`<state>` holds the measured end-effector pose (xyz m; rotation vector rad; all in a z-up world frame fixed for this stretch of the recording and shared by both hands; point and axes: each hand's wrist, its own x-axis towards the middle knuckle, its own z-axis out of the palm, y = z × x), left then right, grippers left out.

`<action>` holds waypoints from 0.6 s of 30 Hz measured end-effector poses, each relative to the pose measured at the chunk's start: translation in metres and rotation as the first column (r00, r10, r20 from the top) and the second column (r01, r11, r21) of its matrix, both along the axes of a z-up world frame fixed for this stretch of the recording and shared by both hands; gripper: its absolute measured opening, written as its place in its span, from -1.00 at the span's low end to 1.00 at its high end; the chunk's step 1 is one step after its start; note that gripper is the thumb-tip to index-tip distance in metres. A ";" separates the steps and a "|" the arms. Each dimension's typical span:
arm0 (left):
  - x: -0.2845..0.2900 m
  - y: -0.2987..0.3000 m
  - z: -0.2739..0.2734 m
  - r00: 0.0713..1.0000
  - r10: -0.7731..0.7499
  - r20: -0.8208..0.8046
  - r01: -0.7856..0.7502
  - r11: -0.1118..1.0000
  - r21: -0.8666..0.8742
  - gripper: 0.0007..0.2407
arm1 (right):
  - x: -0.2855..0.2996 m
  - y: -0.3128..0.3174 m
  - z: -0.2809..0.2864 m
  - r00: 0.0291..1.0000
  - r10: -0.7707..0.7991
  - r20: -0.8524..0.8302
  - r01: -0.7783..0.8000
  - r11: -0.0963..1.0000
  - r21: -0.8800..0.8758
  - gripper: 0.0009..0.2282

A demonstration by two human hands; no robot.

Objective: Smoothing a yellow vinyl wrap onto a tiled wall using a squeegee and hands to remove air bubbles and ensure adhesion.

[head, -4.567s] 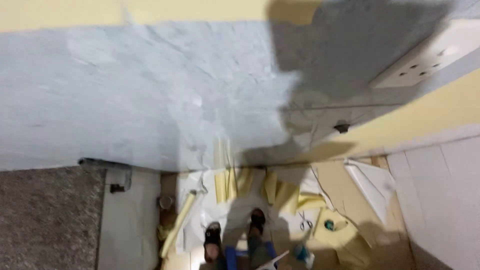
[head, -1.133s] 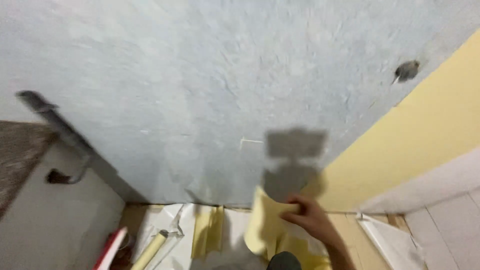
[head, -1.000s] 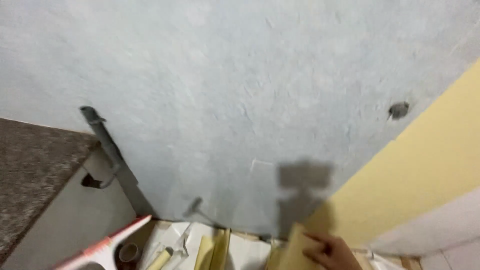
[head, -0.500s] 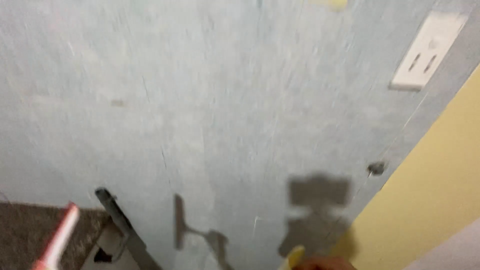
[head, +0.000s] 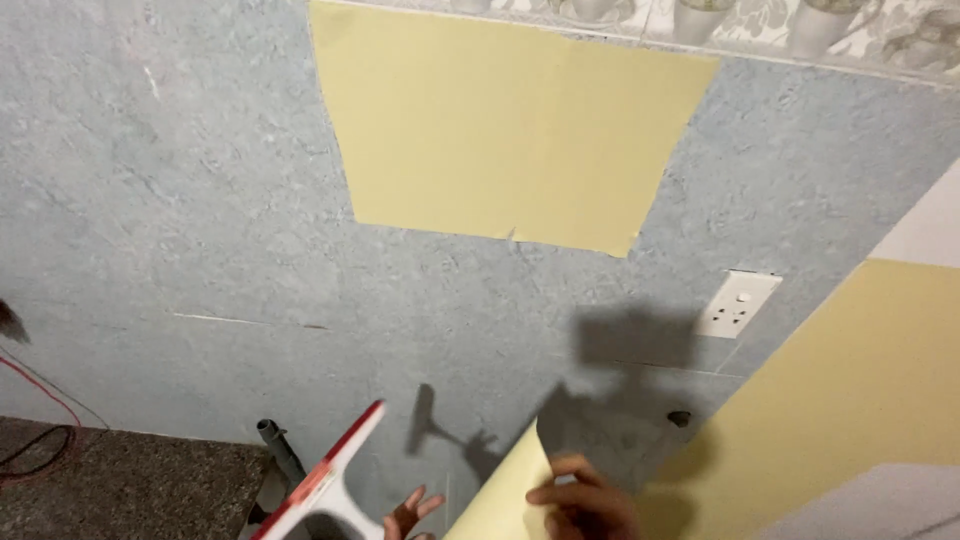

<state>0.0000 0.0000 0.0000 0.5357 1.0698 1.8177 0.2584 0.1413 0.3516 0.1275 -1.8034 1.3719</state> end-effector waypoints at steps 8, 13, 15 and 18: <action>0.038 -0.012 0.167 0.945 0.180 0.274 -0.272 0.897 0.350 -0.21 | -0.007 0.004 -0.003 0.992 -0.026 0.125 0.052 0.976 -0.211 -0.67; 0.042 0.010 0.146 0.985 0.109 0.133 -0.131 0.977 0.170 -0.25 | -0.025 -0.030 0.033 0.983 0.184 -0.020 -0.185 0.971 -0.153 -0.78; 0.061 0.018 0.137 0.952 0.000 0.307 -0.006 1.000 0.019 -0.25 | -0.028 -0.048 0.041 0.973 0.205 -0.109 -0.230 0.916 -0.329 -0.77; 0.093 0.047 0.110 0.932 0.045 0.360 0.039 0.974 -0.222 -0.29 | -0.035 -0.054 0.049 0.943 0.256 -0.211 -0.318 0.877 -0.360 -0.75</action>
